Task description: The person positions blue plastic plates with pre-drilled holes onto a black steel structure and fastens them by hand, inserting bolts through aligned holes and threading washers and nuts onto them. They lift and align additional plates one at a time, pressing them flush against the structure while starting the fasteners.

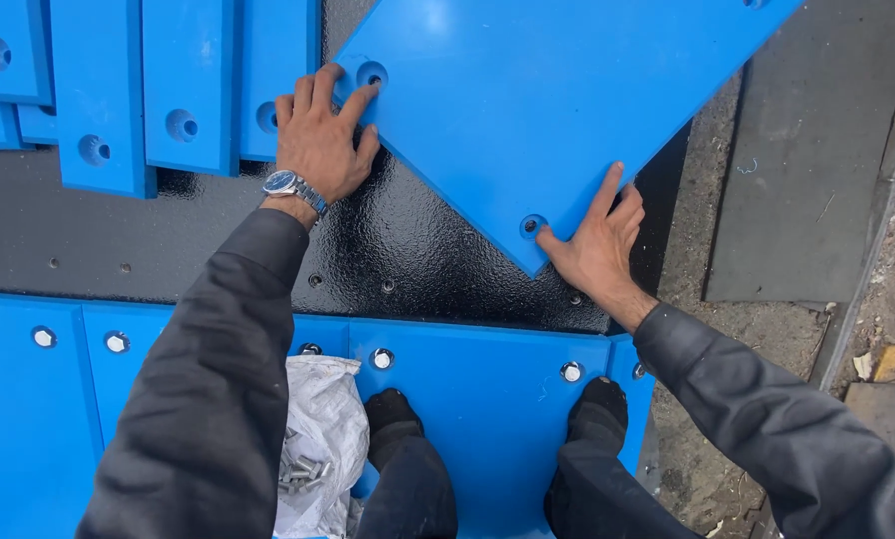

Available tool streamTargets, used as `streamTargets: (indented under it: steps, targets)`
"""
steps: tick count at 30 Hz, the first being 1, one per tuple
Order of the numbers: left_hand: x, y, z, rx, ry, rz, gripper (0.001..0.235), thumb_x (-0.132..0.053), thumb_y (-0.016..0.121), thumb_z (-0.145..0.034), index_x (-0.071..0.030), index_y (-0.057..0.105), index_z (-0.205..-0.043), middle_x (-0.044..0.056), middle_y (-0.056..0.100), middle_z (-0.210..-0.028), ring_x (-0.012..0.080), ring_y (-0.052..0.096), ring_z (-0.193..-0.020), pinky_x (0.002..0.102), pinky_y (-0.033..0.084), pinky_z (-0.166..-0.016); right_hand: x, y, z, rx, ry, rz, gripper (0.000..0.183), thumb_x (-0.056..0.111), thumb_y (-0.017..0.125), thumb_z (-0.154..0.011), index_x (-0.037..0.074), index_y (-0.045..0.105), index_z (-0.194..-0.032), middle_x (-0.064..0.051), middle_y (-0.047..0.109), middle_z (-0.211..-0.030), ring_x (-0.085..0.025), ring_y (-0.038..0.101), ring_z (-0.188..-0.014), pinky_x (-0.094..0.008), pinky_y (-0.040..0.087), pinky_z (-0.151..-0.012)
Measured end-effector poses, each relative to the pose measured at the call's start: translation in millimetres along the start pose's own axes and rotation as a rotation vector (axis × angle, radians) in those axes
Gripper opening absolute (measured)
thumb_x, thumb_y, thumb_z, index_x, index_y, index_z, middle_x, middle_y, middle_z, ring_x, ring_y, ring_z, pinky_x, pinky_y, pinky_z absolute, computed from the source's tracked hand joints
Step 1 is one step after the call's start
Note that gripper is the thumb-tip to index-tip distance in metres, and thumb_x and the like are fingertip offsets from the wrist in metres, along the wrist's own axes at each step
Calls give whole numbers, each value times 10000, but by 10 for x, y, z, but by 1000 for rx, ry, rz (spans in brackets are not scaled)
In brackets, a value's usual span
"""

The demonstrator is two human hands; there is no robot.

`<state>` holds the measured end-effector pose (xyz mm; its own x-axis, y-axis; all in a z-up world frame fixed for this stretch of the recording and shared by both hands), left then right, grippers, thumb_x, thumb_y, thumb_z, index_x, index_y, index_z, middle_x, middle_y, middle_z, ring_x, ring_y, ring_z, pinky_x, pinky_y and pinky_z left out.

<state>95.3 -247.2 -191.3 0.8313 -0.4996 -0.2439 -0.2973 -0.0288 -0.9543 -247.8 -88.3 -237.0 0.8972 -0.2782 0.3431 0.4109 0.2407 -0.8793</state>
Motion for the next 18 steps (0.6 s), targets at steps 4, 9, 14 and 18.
streamTargets:
  steps: [4,9,14,18]
  targets:
    - [-183,39,80,-6,-10,6,409,-324,695,-919,-58,686,-1230,229,495,-1405,379,433,-1308,546,316,-1014,-139,-134,-7,-27,-29,10,1345,449,844,-813,-47,-144,-1578,-365,135,-1464,-521,233,-1338,-704,245,-1092]
    - [-643,115,548,-19,11,67,252,-317,684,-988,-69,703,-1028,166,536,-1425,337,457,-1378,527,305,-1075,-649,-455,178,-74,-178,61,1267,346,880,-792,18,8,-1651,-298,256,-1527,-482,318,-1381,-609,348,-1106]
    - [-1004,169,1078,-56,-2,123,211,-283,712,-981,-93,709,-888,149,604,-1377,316,520,-1348,500,316,-1057,-910,-446,539,13,57,-131,1089,347,829,-837,-2,171,-1631,-182,462,-1287,-269,603,-1001,-422,570,-807]
    - [-1030,142,1499,-82,-55,64,210,-277,753,-924,-103,712,-814,136,641,-1318,311,552,-1295,496,329,-1026,-789,-395,762,34,-67,-83,984,361,815,-845,-6,301,-1600,-155,463,-1138,-223,600,-885,-374,576,-682]
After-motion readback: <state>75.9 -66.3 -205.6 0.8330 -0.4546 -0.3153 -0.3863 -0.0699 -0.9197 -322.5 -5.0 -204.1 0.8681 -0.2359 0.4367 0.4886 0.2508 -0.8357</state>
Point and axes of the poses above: each hand's wrist, its own z-axis away from the middle knuckle, its own y-axis out of the palm, x = y × z, the point moved 5 cm from there along -z, towards the middle knuckle
